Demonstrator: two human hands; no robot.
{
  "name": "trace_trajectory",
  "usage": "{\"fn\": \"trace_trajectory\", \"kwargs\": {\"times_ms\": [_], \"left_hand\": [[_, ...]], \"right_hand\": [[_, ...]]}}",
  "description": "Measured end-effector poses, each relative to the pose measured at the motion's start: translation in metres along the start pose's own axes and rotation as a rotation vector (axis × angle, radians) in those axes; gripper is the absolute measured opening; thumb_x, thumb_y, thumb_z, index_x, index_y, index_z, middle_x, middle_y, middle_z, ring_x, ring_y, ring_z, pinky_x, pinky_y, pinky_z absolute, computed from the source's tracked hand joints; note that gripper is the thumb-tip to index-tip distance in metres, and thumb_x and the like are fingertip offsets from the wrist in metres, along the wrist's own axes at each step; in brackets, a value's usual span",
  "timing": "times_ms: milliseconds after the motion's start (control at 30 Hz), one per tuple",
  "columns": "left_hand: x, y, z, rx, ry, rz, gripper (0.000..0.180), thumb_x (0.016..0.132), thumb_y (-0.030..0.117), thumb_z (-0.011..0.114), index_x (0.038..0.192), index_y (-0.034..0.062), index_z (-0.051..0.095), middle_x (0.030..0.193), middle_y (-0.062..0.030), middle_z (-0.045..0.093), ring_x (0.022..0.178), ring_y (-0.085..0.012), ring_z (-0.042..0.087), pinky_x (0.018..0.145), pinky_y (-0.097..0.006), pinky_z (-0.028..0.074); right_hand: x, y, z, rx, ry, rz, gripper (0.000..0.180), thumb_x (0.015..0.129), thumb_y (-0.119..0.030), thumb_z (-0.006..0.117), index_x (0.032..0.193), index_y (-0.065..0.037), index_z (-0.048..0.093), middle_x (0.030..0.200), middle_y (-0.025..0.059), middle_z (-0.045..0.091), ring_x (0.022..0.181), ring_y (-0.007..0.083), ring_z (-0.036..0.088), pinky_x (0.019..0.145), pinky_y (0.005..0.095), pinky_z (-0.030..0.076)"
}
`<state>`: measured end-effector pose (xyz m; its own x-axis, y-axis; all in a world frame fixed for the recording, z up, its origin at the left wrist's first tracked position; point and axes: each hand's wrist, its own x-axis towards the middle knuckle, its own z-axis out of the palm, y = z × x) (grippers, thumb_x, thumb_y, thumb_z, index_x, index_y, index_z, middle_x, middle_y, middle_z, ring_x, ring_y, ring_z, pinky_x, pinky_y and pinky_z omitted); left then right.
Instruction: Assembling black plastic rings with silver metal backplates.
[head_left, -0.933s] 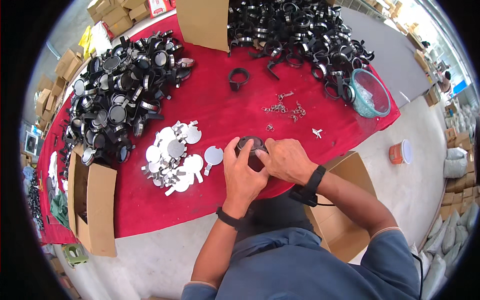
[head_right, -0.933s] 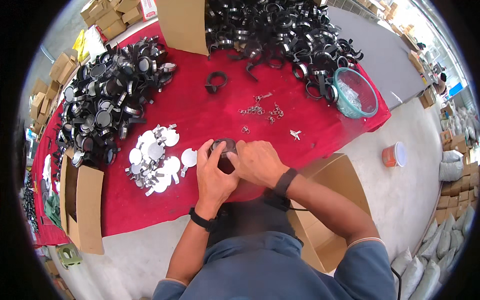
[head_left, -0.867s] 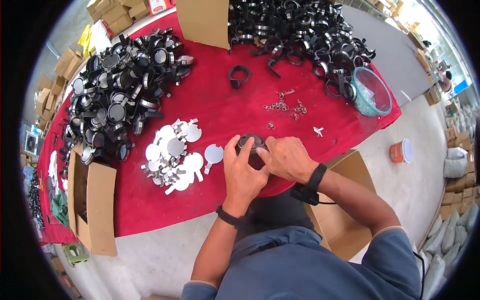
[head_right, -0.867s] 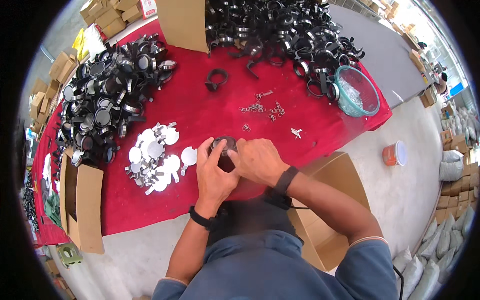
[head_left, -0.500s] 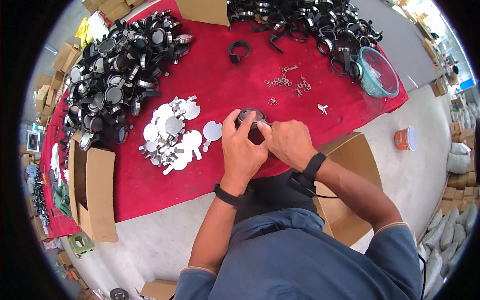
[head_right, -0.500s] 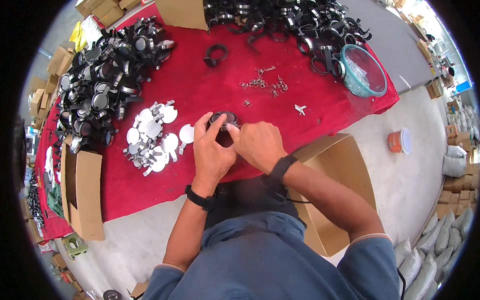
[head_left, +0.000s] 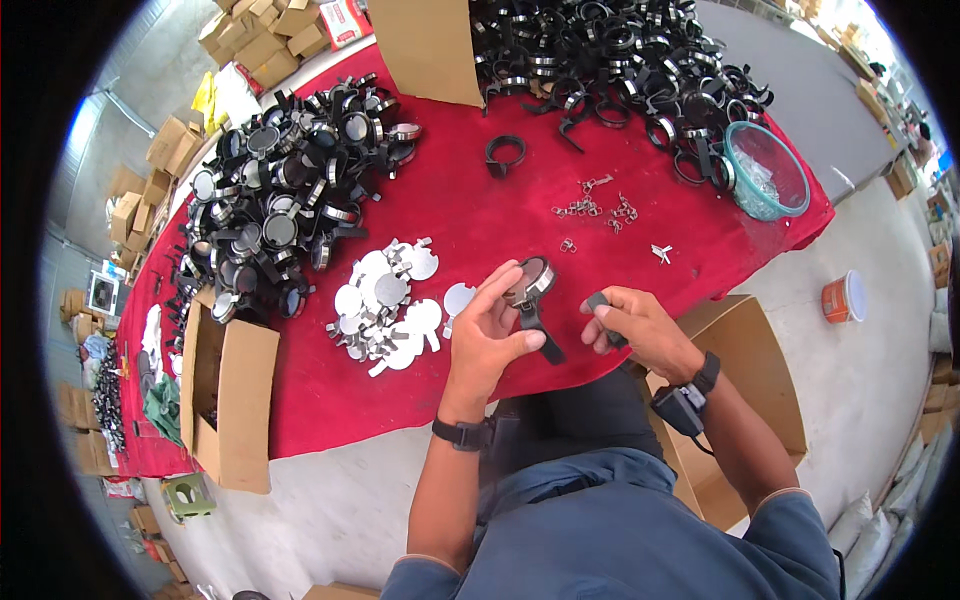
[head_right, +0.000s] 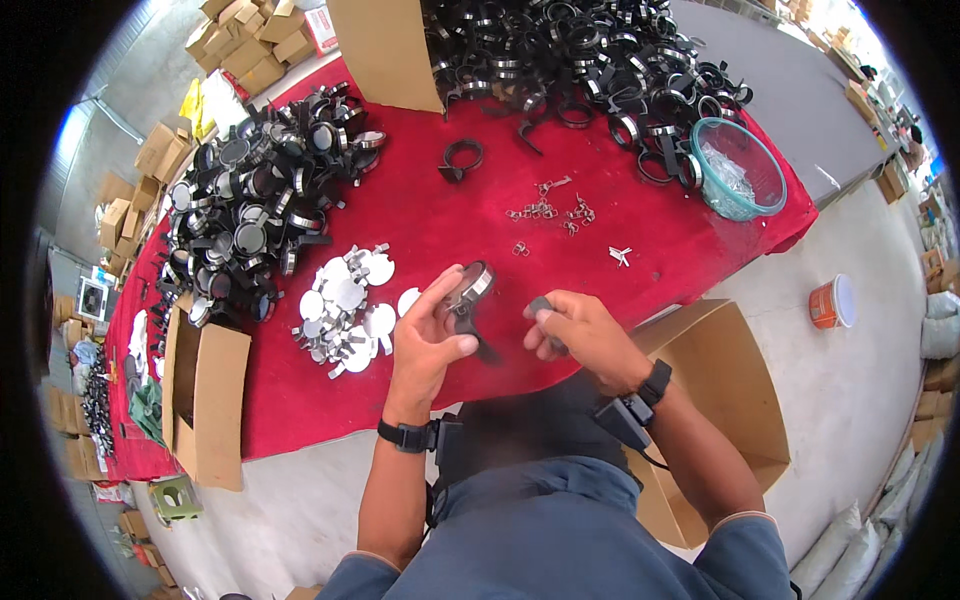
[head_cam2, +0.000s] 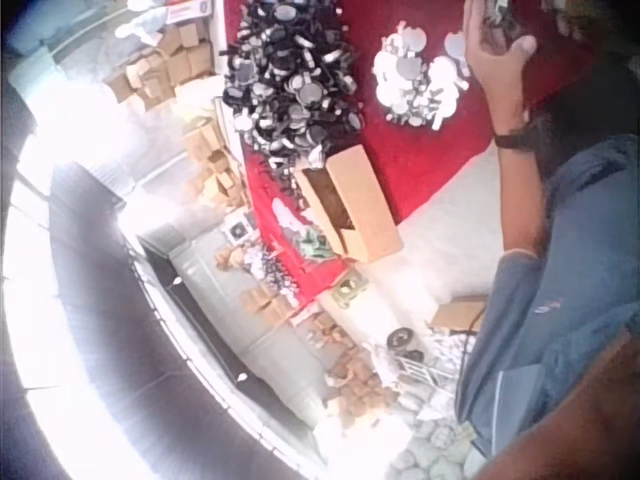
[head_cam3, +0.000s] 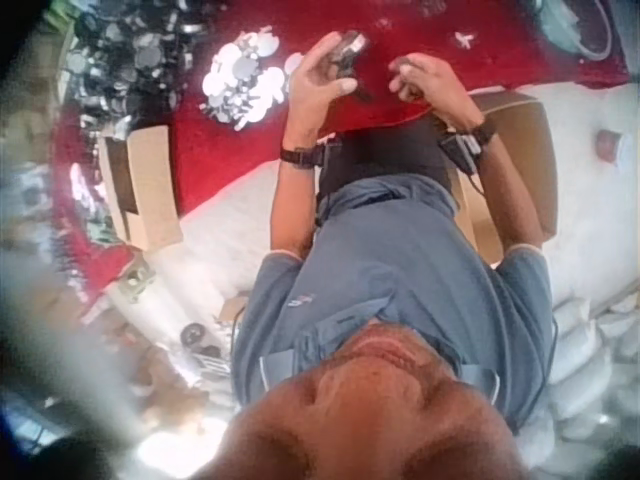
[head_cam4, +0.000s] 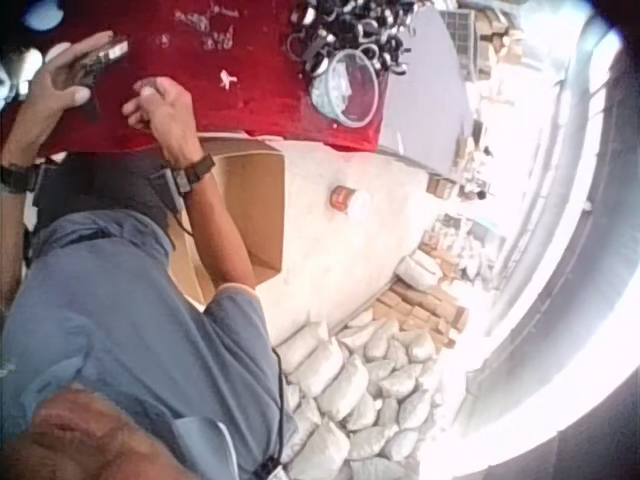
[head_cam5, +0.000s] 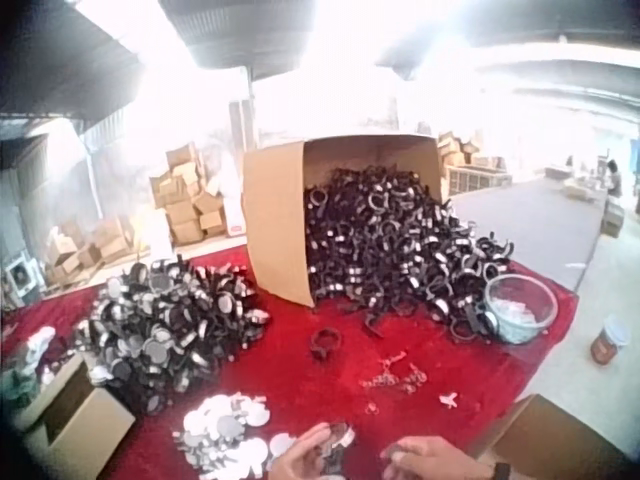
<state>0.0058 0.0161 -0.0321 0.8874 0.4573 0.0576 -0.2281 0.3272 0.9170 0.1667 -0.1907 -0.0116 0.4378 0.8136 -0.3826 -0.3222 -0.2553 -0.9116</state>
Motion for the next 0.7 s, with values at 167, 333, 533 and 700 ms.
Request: {"fn": "trace_trajectory", "kwargs": {"times_ms": [167,333,533,700], "left_hand": [[0.000,0.023,0.026,-0.088,-0.119,0.100,0.097,0.073,0.007,0.099,0.157,-0.0057,0.054,0.174,-0.0223,0.038,0.156,-0.0345,0.048,0.129,-0.049,0.040],[-0.002,0.026,0.031,-0.081,-0.171,0.098,0.101,0.070,0.010,0.101,0.159,-0.0018,0.054,0.176,-0.0236,0.034,0.156,-0.0354,0.047,0.128,-0.049,0.041],[-0.001,0.019,0.034,0.020,-0.229,0.116,0.102,0.070,0.010,0.102,0.159,-0.0005,0.054,0.178,-0.0238,0.030,0.157,-0.0351,0.047,0.129,-0.049,0.040],[-0.003,0.028,0.031,0.187,-0.254,0.144,0.105,0.067,0.006,0.101,0.160,-0.0010,0.053,0.177,-0.0215,0.034,0.159,-0.0346,0.044,0.130,-0.049,0.038]], "right_hand": [[-0.008,-0.015,0.022,0.316,-0.127,-0.039,0.047,0.110,-0.037,0.068,0.137,0.000,0.063,0.111,0.0075,0.074,0.088,0.0099,0.063,0.081,0.0287,0.052],[-0.010,-0.026,0.041,0.509,-0.278,-0.127,0.057,0.105,-0.048,0.075,0.138,-0.003,0.064,0.116,0.0029,0.072,0.092,0.0072,0.059,0.081,0.0274,0.048],[-0.011,-0.035,0.051,0.479,-0.195,-0.133,0.048,0.103,-0.035,0.080,0.135,-0.002,0.065,0.122,0.0050,0.071,0.108,0.0116,0.066,0.091,0.0300,0.054],[-0.008,-0.031,0.053,0.456,-0.173,-0.107,0.048,0.101,-0.028,0.081,0.138,-0.001,0.063,0.125,0.0056,0.070,0.112,0.0140,0.067,0.094,0.0313,0.054]]}}
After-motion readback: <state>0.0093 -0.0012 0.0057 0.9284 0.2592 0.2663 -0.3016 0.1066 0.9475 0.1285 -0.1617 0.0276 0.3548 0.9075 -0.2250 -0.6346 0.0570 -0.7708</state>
